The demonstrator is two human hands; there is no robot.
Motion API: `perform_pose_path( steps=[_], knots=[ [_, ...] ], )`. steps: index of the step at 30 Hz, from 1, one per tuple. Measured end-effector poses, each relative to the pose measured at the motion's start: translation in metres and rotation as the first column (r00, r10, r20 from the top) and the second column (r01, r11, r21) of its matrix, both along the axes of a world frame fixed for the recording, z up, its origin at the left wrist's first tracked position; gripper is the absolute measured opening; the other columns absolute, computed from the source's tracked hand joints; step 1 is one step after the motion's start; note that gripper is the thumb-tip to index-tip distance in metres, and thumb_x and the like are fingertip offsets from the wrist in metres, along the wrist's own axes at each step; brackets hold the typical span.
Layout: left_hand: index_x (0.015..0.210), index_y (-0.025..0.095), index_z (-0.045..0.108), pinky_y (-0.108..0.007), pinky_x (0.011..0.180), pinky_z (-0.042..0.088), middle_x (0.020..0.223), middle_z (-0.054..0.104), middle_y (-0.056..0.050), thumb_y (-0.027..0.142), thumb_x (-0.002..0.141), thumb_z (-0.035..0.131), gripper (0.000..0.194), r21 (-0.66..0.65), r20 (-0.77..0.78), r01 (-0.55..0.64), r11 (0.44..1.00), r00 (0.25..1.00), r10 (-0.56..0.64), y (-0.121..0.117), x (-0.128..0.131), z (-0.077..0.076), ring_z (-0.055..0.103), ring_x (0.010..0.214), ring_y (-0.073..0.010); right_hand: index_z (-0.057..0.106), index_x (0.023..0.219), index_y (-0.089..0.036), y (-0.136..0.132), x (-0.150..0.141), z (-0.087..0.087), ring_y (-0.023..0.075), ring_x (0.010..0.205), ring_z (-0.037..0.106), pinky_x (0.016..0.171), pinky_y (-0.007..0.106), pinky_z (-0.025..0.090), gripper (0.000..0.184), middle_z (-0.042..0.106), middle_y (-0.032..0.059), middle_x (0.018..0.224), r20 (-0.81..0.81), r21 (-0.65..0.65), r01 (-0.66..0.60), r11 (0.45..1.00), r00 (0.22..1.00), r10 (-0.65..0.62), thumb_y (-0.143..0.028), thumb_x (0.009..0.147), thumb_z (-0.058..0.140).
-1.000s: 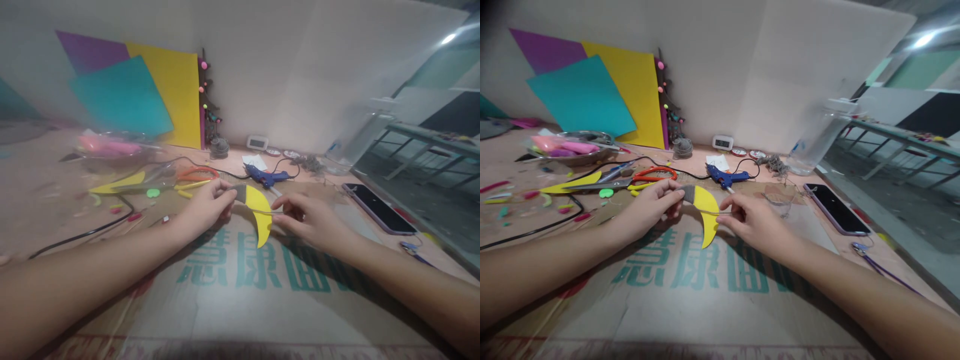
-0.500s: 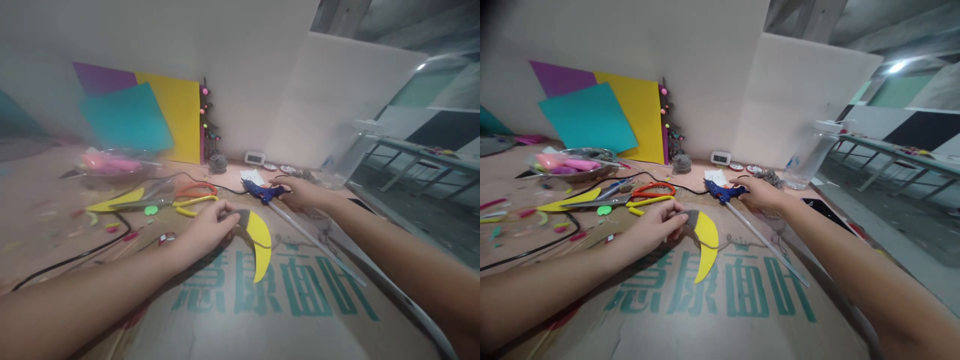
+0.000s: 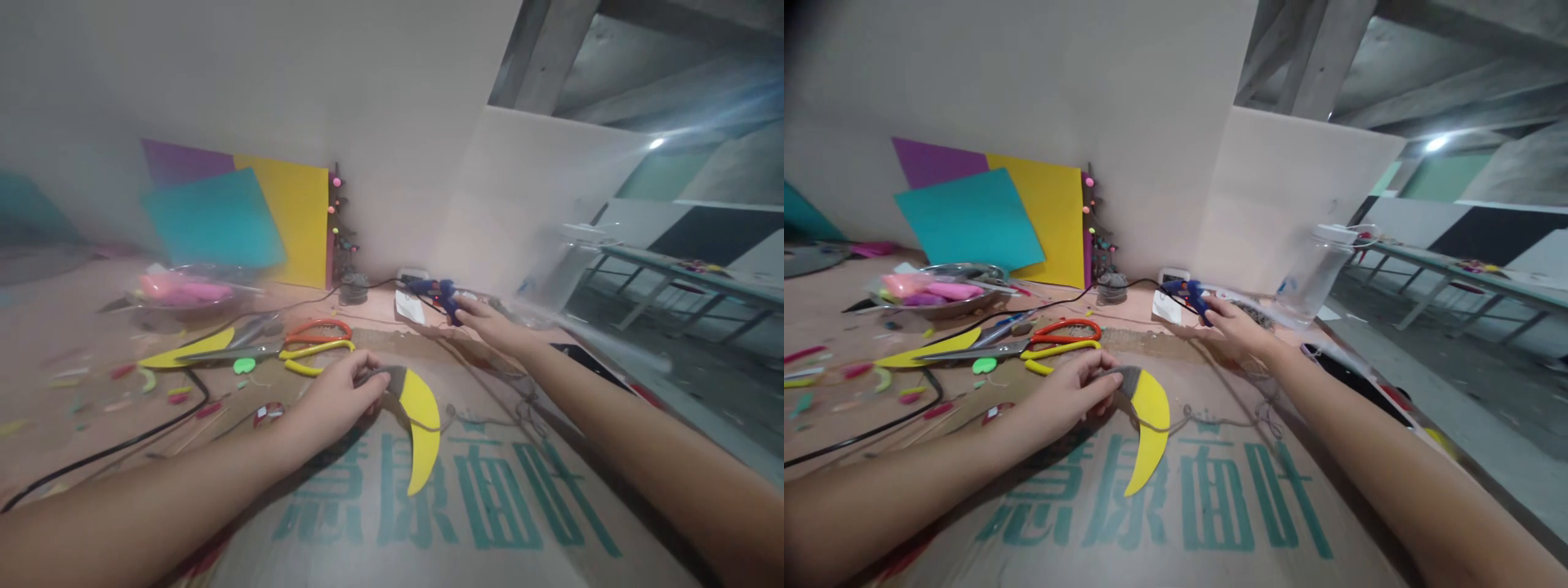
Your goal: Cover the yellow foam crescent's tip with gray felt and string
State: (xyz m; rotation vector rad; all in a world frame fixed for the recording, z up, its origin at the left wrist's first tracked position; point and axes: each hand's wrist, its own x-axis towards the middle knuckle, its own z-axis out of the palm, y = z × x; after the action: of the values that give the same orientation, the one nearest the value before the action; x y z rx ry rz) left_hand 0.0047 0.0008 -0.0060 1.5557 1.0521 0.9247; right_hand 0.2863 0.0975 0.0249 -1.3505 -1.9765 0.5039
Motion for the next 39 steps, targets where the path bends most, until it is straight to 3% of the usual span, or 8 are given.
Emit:
perform_pose_path(
  steps=[3, 7, 10, 15, 21, 26, 31, 39],
  knots=[
    [0.086, 0.019, 0.051, -0.018, 0.042, 0.033, 0.053, 0.051, 0.007, 0.037, 0.082, 0.055, 0.019, -0.001, -0.017, -0.009, 1.000, 1.000, 0.009, -0.001, 0.000, 0.001, 0.048, 0.045, -0.0103, 0.067, 0.094, -0.019, 0.007, -0.001, 0.004, 0.0225, 0.100, 0.061, 0.093, 0.036, 0.045, 0.039, 0.068, 0.0079, 0.104, -0.001, -0.015, 0.012, 1.000, 1.000, -0.012, -0.050, 0.091, 0.043],
    [0.086, 0.019, 0.051, -0.019, 0.042, 0.033, 0.052, 0.050, 0.007, 0.036, 0.082, 0.053, 0.017, -0.026, -0.025, 0.003, 1.000, 1.000, -0.004, -0.003, 0.000, 0.005, 0.046, 0.045, -0.0104, 0.056, 0.067, -0.018, 0.013, -0.003, 0.004, 0.0198, 0.084, 0.058, 0.086, 0.032, 0.044, 0.039, 0.063, 0.0053, 0.077, 0.008, -0.012, 0.076, 0.997, 0.997, -0.076, -0.049, 0.090, 0.047],
    [0.087, 0.019, 0.051, -0.019, 0.043, 0.035, 0.055, 0.051, 0.006, 0.035, 0.083, 0.053, 0.016, -0.015, -0.039, 0.013, 1.000, 0.999, -0.013, -0.003, -0.001, 0.006, 0.047, 0.047, -0.0107, 0.055, 0.074, -0.018, 0.019, -0.005, 0.001, 0.0179, 0.076, 0.057, 0.080, 0.031, 0.045, 0.031, 0.063, 0.0058, 0.077, -0.016, -0.016, 0.109, 0.994, 0.994, -0.109, -0.044, 0.089, 0.049],
    [0.086, 0.019, 0.053, -0.019, 0.045, 0.035, 0.057, 0.053, 0.005, 0.032, 0.083, 0.052, 0.013, 0.010, -0.063, 0.011, 1.000, 0.998, -0.010, -0.004, -0.001, 0.007, 0.050, 0.050, -0.0113, 0.051, 0.102, -0.016, 0.035, -0.013, 0.001, 0.0156, 0.082, 0.063, 0.077, 0.029, 0.049, 0.024, 0.069, 0.0113, 0.100, -0.106, -0.081, 0.029, 0.996, 0.994, -0.037, -0.037, 0.094, 0.041],
    [0.087, 0.019, 0.053, -0.020, 0.045, 0.035, 0.058, 0.052, 0.006, 0.033, 0.084, 0.052, 0.014, 0.019, -0.067, 0.026, 0.999, 0.997, -0.025, -0.002, -0.001, 0.004, 0.048, 0.050, -0.0109, 0.051, 0.100, -0.016, 0.047, -0.041, -0.009, 0.0182, 0.076, 0.066, 0.067, 0.030, 0.053, 0.025, 0.071, 0.0143, 0.096, -0.114, -0.154, -0.042, 0.987, 0.993, 0.025, -0.038, 0.095, 0.041],
    [0.086, 0.019, 0.054, -0.019, 0.046, 0.036, 0.059, 0.054, 0.005, 0.031, 0.085, 0.052, 0.012, 0.066, -0.112, 0.009, 0.998, 0.994, -0.002, -0.002, -0.002, 0.002, 0.049, 0.052, -0.0105, 0.056, 0.106, -0.017, 0.060, -0.057, -0.011, 0.0193, 0.080, 0.067, 0.076, 0.033, 0.054, 0.032, 0.071, 0.0107, 0.097, -0.061, -0.109, -0.045, 0.993, 0.997, 0.039, -0.044, 0.095, 0.044],
    [0.089, 0.019, 0.053, -0.020, 0.043, 0.036, 0.058, 0.053, 0.006, 0.035, 0.086, 0.052, 0.016, 0.032, -0.032, 0.063, 0.997, 0.998, -0.062, 0.001, -0.003, -0.005, 0.048, 0.048, -0.0106, 0.056, 0.117, -0.017, 0.065, -0.045, -0.008, 0.0186, 0.084, 0.065, 0.079, 0.031, 0.051, 0.034, 0.070, 0.0092, 0.104, 0.055, -0.064, -0.001, 0.998, 0.998, 0.004, -0.039, 0.095, 0.042],
    [0.089, 0.019, 0.050, -0.019, 0.041, 0.036, 0.054, 0.051, 0.007, 0.035, 0.085, 0.054, 0.017, -0.036, 0.037, 0.064, 0.997, 0.997, -0.062, 0.001, -0.001, -0.006, 0.047, 0.044, -0.0098, 0.068, 0.092, -0.011, 0.050, -0.031, -0.006, 0.0171, 0.065, 0.060, 0.061, 0.025, 0.044, 0.026, 0.070, 0.0073, 0.076, 0.303, -0.039, 0.083, 0.996, 0.951, -0.067, -0.032, 0.088, 0.053]
  ],
)
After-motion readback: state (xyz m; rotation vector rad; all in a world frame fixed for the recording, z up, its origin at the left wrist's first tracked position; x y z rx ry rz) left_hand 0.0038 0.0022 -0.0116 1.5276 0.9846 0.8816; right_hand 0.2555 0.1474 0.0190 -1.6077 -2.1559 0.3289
